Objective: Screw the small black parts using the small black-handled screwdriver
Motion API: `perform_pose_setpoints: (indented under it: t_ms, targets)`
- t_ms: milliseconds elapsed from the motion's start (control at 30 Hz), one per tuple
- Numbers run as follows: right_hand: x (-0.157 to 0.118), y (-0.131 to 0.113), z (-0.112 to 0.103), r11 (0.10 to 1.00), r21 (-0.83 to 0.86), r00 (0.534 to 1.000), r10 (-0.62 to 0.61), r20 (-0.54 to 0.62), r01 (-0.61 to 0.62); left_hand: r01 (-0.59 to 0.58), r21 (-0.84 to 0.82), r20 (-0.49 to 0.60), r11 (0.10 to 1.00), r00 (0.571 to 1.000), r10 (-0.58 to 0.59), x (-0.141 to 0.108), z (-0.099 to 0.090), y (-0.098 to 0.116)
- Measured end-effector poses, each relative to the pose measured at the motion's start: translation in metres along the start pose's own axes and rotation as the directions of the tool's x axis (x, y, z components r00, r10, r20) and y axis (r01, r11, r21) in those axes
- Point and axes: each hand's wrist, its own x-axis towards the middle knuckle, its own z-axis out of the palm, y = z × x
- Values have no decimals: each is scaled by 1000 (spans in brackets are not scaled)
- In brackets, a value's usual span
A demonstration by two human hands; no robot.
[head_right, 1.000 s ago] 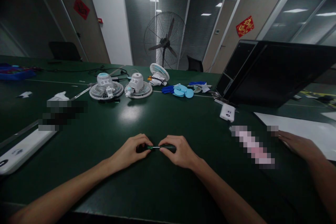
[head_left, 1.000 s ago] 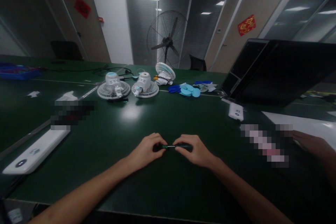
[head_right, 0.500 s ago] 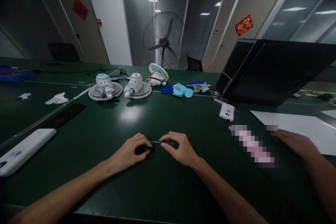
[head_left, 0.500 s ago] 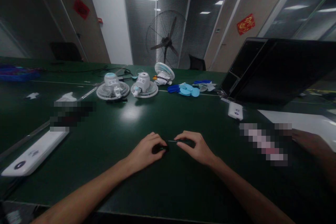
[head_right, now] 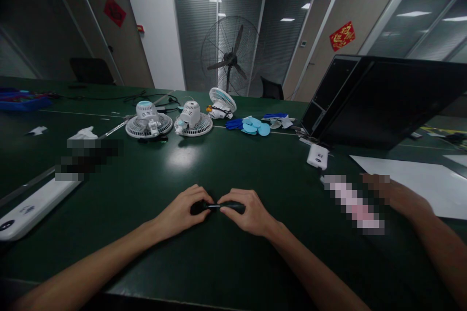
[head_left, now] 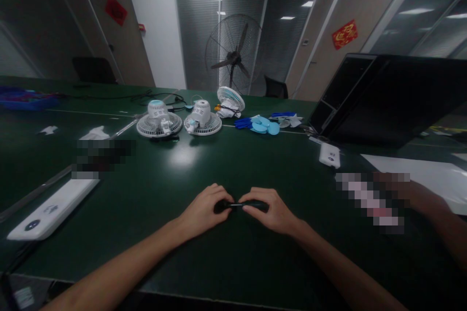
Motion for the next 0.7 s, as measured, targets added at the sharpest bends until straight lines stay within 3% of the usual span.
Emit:
perform_pose_setpoints:
  t_ms: [267,400,467,567,700]
  targets:
    - [-2,1,-5,999,15,998,32,-51,-31,-38,18,26,999,999,37,-10,-2,-4]
    - [-2,2,-6,999,30,997,45,-68,-43,-65,-18,71,998,995,66,-24,-17,-21]
    - [-2,2,-6,998,37,997,47,-63,-45,-50,5,49,999,998,49,-29,-33,-41]
    - [-2,2,-6,997,60,997,55,-53,-51,36,98,-67,995,997,-29,-30,-70,-88]
    - [-2,2,-7,995,71,996,69,-56,-65,240,200,-257,950,948,-185,-34,-124,-162]
